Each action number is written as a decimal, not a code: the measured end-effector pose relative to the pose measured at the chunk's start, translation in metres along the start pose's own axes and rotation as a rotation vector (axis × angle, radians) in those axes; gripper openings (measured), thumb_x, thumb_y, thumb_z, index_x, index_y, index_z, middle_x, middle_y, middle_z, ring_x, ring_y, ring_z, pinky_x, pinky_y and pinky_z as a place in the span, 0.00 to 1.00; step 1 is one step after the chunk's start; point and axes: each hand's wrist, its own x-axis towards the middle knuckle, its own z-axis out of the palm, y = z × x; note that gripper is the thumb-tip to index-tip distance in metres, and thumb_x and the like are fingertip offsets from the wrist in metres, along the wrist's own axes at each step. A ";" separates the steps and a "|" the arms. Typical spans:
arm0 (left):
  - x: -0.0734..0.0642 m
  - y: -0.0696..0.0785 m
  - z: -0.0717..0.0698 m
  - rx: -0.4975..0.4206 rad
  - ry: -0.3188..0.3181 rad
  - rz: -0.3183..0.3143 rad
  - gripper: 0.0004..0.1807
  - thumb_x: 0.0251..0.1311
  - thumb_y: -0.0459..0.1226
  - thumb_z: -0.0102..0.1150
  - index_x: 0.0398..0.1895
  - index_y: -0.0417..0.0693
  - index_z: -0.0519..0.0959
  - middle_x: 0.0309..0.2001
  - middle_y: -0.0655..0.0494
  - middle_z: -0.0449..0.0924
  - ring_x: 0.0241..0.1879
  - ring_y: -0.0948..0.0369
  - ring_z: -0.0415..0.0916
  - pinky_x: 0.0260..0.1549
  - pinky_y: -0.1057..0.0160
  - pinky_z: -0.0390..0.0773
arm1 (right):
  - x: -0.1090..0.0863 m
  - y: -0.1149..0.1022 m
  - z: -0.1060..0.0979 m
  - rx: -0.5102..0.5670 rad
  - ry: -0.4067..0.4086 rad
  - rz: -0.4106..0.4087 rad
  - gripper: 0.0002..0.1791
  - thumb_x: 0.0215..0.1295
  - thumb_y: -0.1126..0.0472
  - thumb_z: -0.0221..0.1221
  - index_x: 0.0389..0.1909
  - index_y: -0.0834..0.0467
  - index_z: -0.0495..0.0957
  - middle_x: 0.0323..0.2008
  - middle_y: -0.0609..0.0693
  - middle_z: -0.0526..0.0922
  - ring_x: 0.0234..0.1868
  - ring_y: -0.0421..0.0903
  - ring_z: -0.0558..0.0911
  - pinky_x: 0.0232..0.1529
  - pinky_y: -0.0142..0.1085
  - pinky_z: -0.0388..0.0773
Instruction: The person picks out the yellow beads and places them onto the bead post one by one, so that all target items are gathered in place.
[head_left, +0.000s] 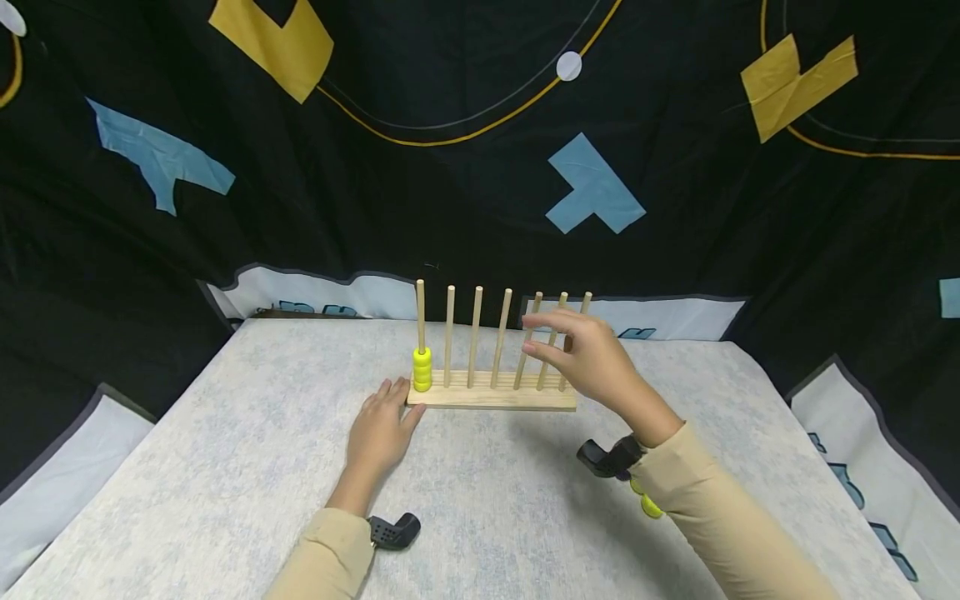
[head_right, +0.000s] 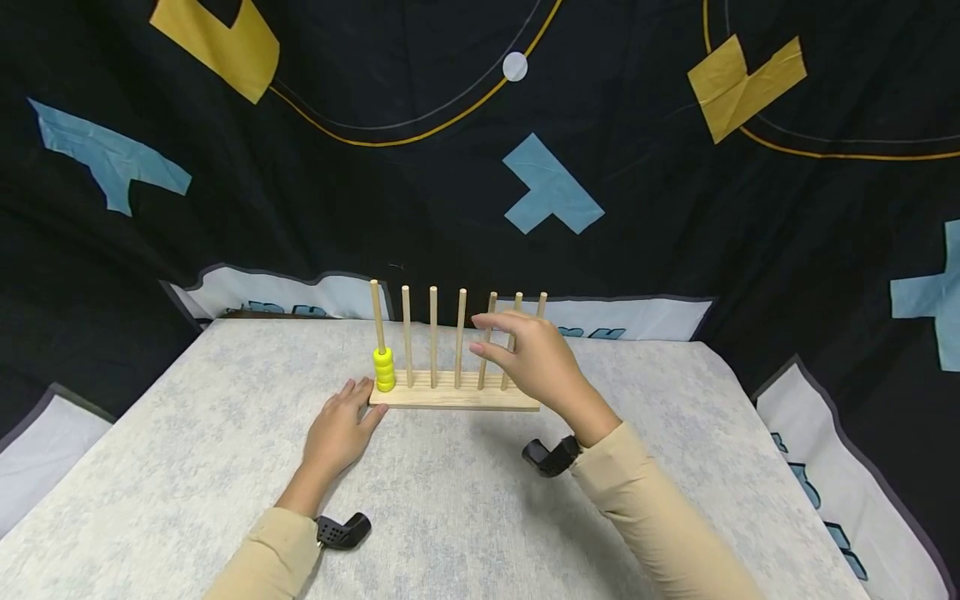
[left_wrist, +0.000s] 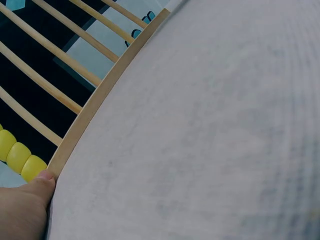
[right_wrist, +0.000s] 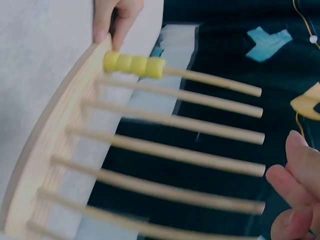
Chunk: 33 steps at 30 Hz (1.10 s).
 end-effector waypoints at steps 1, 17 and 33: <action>0.000 0.000 0.000 -0.001 -0.002 0.000 0.34 0.71 0.53 0.51 0.73 0.43 0.65 0.74 0.47 0.63 0.76 0.45 0.55 0.75 0.43 0.55 | -0.004 0.004 -0.002 0.002 0.003 -0.002 0.19 0.63 0.53 0.67 0.55 0.51 0.82 0.54 0.45 0.86 0.22 0.41 0.71 0.23 0.31 0.71; 0.001 0.002 0.001 0.002 -0.009 0.008 0.34 0.72 0.53 0.50 0.72 0.42 0.65 0.74 0.46 0.63 0.76 0.45 0.55 0.75 0.43 0.55 | -0.069 0.085 -0.040 0.036 -0.048 0.217 0.18 0.65 0.54 0.65 0.55 0.54 0.82 0.54 0.54 0.85 0.21 0.42 0.71 0.21 0.31 0.72; 0.001 0.001 0.001 0.020 -0.022 -0.002 0.35 0.72 0.53 0.51 0.73 0.41 0.64 0.74 0.45 0.63 0.76 0.44 0.55 0.74 0.42 0.55 | -0.143 0.152 -0.048 0.077 -0.178 0.446 0.20 0.66 0.50 0.64 0.57 0.53 0.81 0.57 0.53 0.84 0.45 0.30 0.77 0.37 0.32 0.82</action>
